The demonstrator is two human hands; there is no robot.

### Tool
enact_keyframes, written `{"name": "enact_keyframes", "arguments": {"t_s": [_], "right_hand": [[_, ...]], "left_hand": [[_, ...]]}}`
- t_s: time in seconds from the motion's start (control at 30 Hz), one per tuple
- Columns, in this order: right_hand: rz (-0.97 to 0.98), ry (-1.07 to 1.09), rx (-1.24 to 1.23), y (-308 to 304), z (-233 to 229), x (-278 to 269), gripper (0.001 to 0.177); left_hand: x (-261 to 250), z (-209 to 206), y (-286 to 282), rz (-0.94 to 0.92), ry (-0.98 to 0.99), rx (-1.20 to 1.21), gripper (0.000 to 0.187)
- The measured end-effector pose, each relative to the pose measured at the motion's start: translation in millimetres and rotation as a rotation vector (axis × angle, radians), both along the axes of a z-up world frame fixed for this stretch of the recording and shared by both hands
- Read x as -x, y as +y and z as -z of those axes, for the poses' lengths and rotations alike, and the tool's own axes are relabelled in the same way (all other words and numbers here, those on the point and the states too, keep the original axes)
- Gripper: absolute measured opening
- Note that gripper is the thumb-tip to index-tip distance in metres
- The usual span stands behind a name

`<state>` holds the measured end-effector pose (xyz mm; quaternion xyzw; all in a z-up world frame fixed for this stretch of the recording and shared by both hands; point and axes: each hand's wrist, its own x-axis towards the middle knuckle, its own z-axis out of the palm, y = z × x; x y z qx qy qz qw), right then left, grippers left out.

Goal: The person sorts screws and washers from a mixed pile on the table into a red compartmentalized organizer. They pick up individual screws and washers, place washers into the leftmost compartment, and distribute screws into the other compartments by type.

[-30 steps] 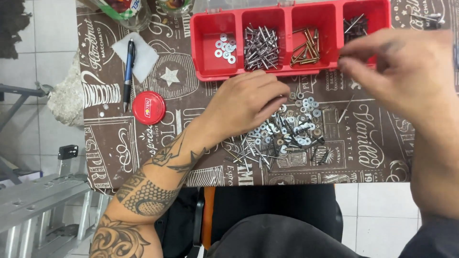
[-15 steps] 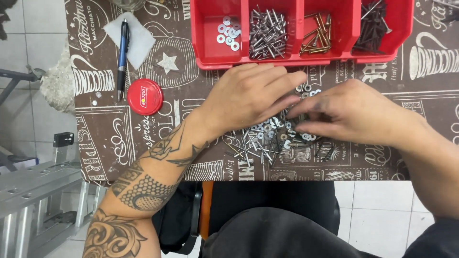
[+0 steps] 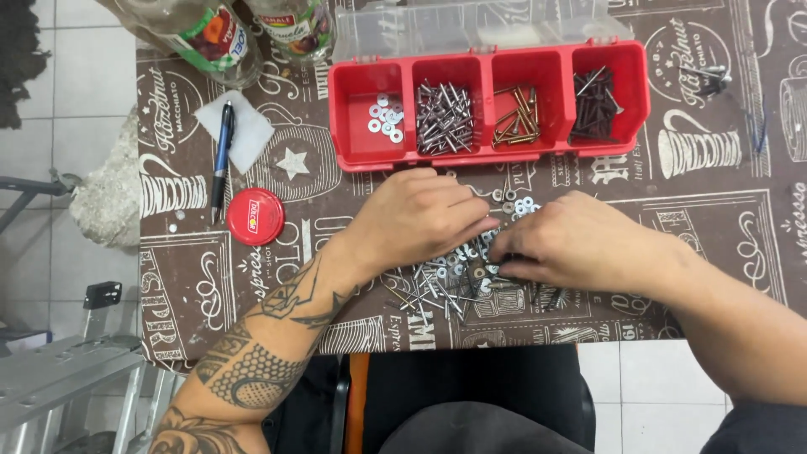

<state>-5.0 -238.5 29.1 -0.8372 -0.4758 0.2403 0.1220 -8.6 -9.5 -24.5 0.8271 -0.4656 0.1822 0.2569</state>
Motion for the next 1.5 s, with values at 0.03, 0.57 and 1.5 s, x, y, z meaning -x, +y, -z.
{"name": "enact_keyframes", "arguments": {"t_s": [0.03,0.57,1.5], "right_hand": [[0.037,0.015,0.008,5.3,-9.4,0.9,0.023],[0.296,-0.059,-0.744,-35.0,8.4,-6.1,0.097],[0.022,-0.108,-0.031,-17.3,22.1,-15.8,0.019]], "left_hand": [[1.2,3.9,-0.2,-0.004,0.058,-0.006,0.021],[-0.7,-7.9,20.2,-0.074,0.283,0.277,0.131],[-5.1,-9.1,6.4,0.011,-0.054,0.055,0.029]]}}
